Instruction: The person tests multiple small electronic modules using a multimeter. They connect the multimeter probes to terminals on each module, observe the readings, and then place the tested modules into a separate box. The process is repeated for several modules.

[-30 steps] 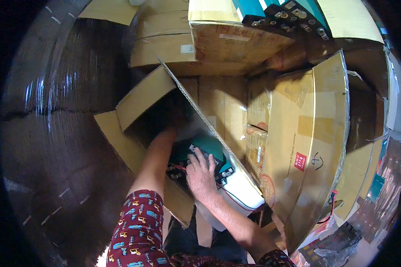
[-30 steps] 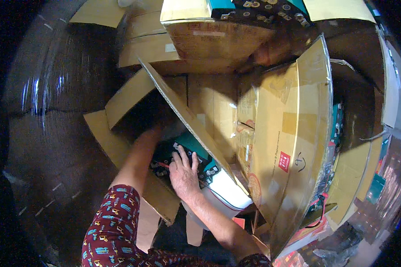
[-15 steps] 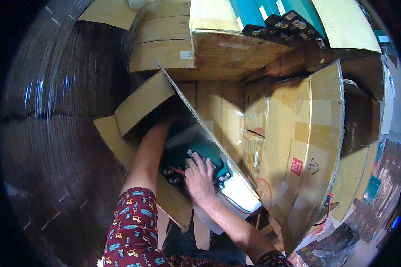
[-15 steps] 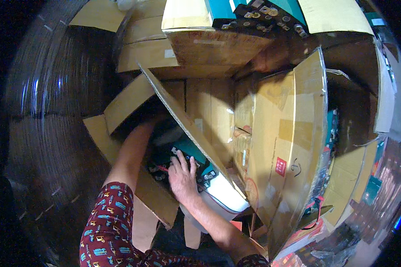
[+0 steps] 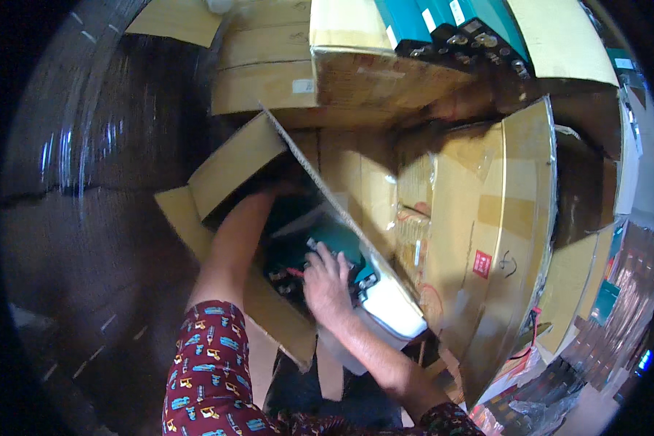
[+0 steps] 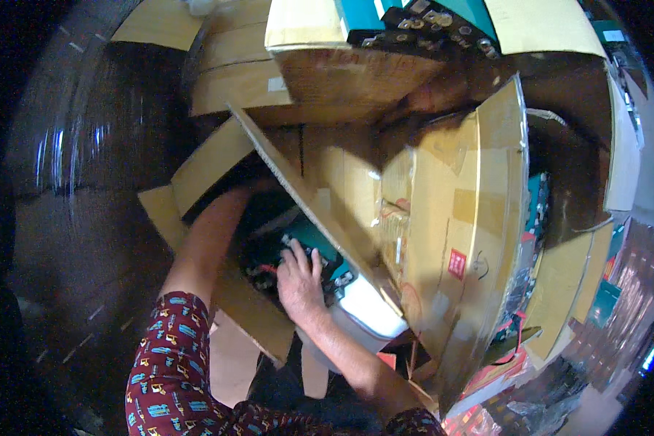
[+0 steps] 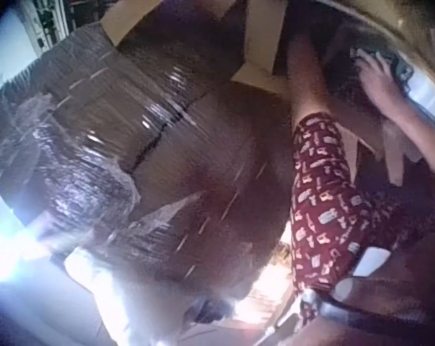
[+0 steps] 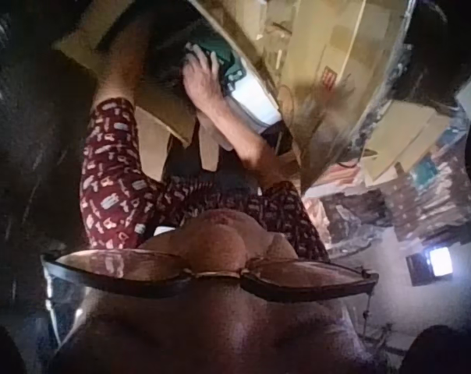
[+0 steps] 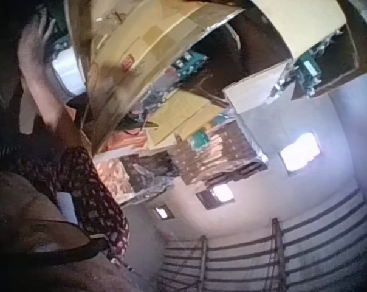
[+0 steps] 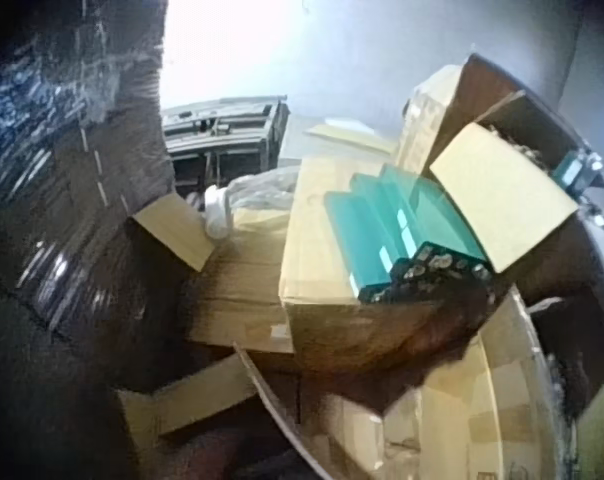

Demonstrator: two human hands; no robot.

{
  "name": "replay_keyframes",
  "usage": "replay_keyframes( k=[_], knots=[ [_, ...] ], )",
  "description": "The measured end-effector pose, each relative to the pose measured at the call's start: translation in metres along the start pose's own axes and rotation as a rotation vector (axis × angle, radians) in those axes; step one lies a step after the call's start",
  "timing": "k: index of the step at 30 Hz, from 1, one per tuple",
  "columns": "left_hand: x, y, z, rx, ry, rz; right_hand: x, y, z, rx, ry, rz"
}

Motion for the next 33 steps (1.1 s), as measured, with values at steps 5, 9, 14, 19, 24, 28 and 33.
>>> replay_keyframes(
  k=[5, 9, 14, 19, 24, 28, 33],
  knots=[
    [0.031, 0.013, 0.048, 0.120, -0.208, 0.152, -0.001, 0.005, 0.002, 0.030, -0.018, -0.044],
    [0.094, 0.064, 0.111, 0.036, -0.125, 0.058, 0.002, 0.005, 0.004, 0.057, -0.031, -0.033],
    [0.128, 0.079, 0.142, 0.258, -0.384, 0.160, 0.000, 0.006, 0.004, 0.062, -0.023, -0.044],
    [0.148, 0.059, 0.123, 0.212, -0.619, 0.231, -0.001, 0.006, 0.003, 0.051, -0.022, -0.038],
    [0.083, 0.006, 0.089, 0.088, -0.397, 0.533, 0.004, 0.004, 0.002, -0.007, -0.026, -0.050],
    [0.082, -0.004, 0.092, 0.060, -0.400, 0.562, -0.003, 0.025, -0.001, 0.130, 0.006, -0.187],
    [0.077, 0.012, 0.095, 0.182, -0.186, 0.793, 0.014, 0.035, -0.019, 0.103, -0.107, -0.095]
  ],
)
Point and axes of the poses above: each hand's wrist, its own z-axis away from the middle knuckle, its own y-axis out of the back of the hand, x = y × z, the point moved 4 cm from there along -z, towards the middle knuckle, and after that the axes turned 5 degrees about -x, right-handed, at the moved point
